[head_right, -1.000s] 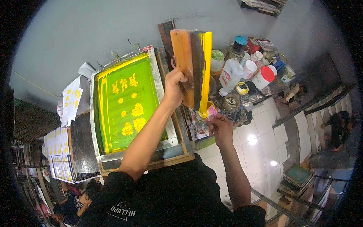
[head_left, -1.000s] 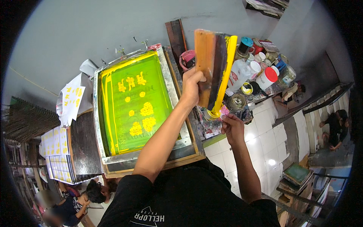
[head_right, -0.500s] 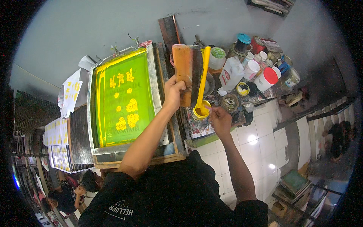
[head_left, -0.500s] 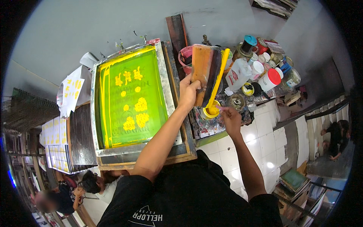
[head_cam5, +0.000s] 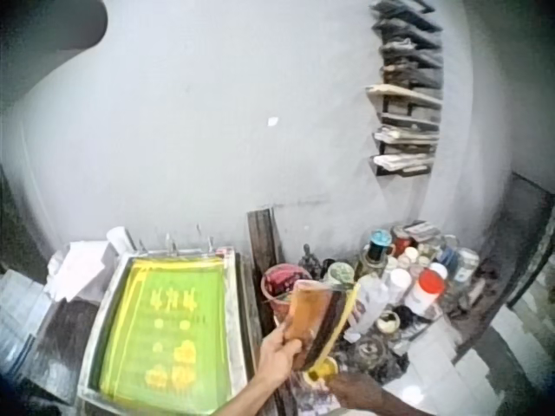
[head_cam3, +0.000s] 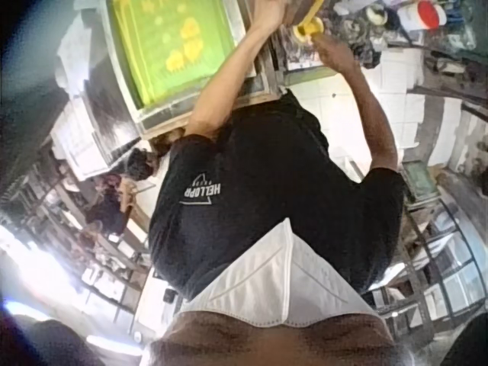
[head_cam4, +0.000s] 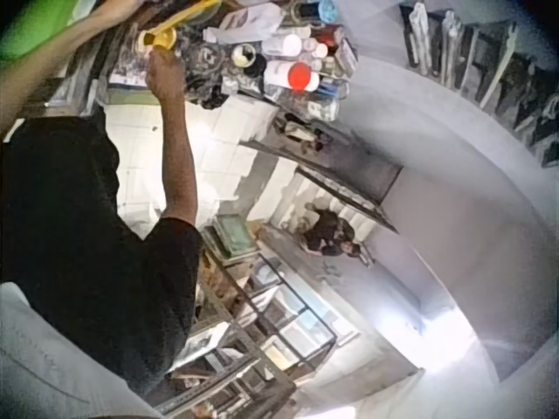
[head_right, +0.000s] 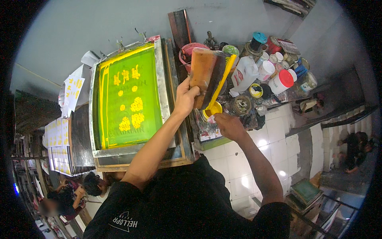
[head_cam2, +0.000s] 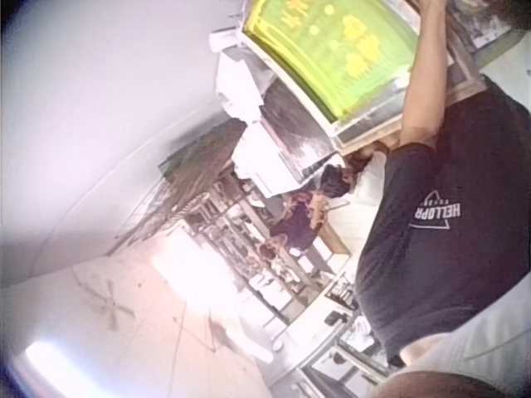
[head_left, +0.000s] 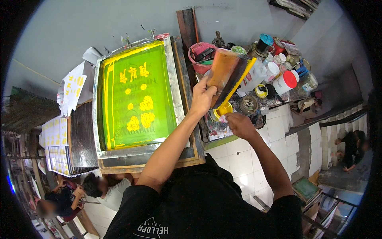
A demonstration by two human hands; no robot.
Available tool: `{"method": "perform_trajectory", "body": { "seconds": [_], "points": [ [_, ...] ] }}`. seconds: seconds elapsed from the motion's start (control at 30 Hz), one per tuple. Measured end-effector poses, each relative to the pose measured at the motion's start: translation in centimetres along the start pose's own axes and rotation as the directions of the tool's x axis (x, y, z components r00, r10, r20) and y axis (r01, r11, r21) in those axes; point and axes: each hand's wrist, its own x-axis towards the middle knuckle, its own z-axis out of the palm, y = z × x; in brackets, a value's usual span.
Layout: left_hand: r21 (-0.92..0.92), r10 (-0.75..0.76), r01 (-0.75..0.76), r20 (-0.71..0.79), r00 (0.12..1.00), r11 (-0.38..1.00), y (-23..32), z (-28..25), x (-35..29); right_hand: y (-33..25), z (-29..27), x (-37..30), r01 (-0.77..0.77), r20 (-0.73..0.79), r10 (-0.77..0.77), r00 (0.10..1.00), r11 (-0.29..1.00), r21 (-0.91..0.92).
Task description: The person performs screen printing by placing a piece of paper on a printing bed, lowering a screen frame, and using a squeegee to spread yellow ink to create a print. They repeat this with another sheet and then clean the squeegee using a small tool and a cloth.
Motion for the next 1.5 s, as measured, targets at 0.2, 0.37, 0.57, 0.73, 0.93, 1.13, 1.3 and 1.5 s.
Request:
{"method": "perform_trajectory", "body": {
  "seconds": [0.2,0.37,0.57,0.73,0.93,1.13,1.3,1.5],
  "points": [
    [0.086,-0.037,0.034,0.032,0.999,0.996,0.1,0.4,-0.1,0.6,-1.2,-0.2,0.061,0.052,-0.06,0.997,0.998,-0.004],
    [-0.018,-0.014,0.014,0.008,1.0,1.0,0.4,1.0,-0.4,0.4,-1.9,-0.2,0.031,0.06,-0.038,0.997,0.993,0.111],
    [0.106,0.02,-0.022,0.026,0.999,0.994,-0.3,0.5,0.0,-0.6,-2.5,-0.5,0.001,0.061,-0.009,0.998,0.99,0.138],
    [0.055,0.025,-0.028,0.056,0.998,0.998,-0.6,0.6,0.0,-0.8,-2.8,-1.0,0.068,-0.03,-0.064,0.997,0.989,0.134],
    [0.022,-0.036,0.034,0.105,0.994,0.999,1.0,0.1,-0.3,-1.4,-1.2,-1.2,-0.369,-0.165,0.463,0.871,0.837,0.404],
    [0.053,-0.109,0.104,0.123,0.986,0.993,2.1,-0.7,-0.4,-3.8,-3.5,-0.7,-0.223,-0.492,0.558,0.669,0.781,0.583],
    [0.059,-0.096,0.092,0.079,0.992,0.994,1.5,-0.7,-1.0,-7.3,-8.5,0.3,-0.147,-0.611,0.518,0.599,0.821,0.552],
    [0.035,-0.114,0.112,0.069,0.991,0.993,1.4,-0.8,-1.3,-10.9,-13.6,2.7,-0.158,-0.757,0.378,0.533,0.923,0.35]
  ]
}}
